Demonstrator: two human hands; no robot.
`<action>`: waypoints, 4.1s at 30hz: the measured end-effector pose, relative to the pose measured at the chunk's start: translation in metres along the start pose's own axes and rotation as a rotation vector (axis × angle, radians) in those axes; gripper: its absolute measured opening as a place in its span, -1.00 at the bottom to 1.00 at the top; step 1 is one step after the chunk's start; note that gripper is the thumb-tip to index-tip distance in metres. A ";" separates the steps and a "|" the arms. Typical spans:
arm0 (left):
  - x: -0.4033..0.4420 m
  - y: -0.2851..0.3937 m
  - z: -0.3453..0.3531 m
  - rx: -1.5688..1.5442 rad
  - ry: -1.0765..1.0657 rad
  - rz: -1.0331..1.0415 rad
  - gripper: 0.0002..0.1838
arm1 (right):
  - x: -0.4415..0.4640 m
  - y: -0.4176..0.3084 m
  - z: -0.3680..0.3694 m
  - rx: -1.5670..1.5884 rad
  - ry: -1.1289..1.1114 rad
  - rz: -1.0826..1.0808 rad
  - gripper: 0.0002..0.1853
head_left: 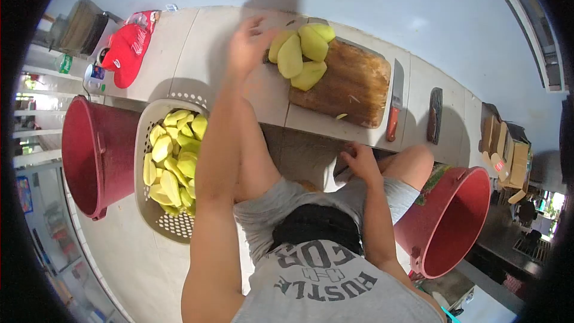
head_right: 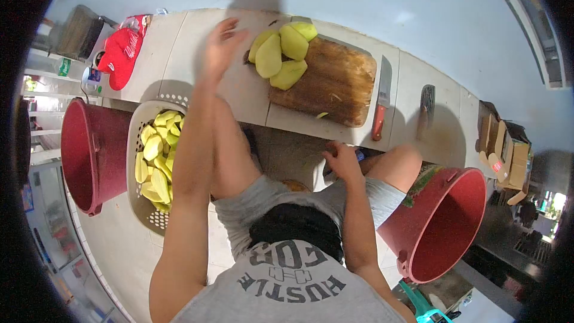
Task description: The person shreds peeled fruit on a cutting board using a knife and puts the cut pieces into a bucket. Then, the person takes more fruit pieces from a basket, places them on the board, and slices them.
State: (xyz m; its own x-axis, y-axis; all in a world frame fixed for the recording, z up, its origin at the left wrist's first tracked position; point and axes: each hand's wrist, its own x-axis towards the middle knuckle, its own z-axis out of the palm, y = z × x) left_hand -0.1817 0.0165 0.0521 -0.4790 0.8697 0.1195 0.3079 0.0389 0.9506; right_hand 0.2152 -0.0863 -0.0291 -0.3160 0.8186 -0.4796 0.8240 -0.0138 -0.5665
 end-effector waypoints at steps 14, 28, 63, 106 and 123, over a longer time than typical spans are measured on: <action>-0.208 -0.158 -0.273 1.023 0.229 -0.213 -0.33 | 0.011 -0.007 0.019 -0.100 -0.083 -0.067 -0.59; -0.154 -0.186 -0.184 0.906 0.279 -0.453 -0.13 | 0.008 0.024 0.025 -0.126 -0.001 -0.064 -0.58; -0.165 -0.201 -0.217 0.721 0.172 -0.190 -0.22 | 0.010 0.012 0.022 -0.062 -0.051 -0.036 -0.56; 0.022 0.000 0.020 -0.224 0.136 0.009 -0.48 | 0.001 -0.008 0.006 -0.040 -0.042 -0.029 -0.52; -0.007 -0.017 0.063 0.746 -0.228 0.306 -0.28 | 0.006 -0.003 0.008 -0.069 -0.056 -0.037 -0.53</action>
State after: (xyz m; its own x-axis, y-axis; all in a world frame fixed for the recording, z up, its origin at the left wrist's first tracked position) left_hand -0.1318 0.0404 0.0168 -0.1325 0.9699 0.2041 0.8987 0.0307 0.4376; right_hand 0.2071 -0.0862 -0.0353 -0.3706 0.7847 -0.4970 0.8413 0.0568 -0.5376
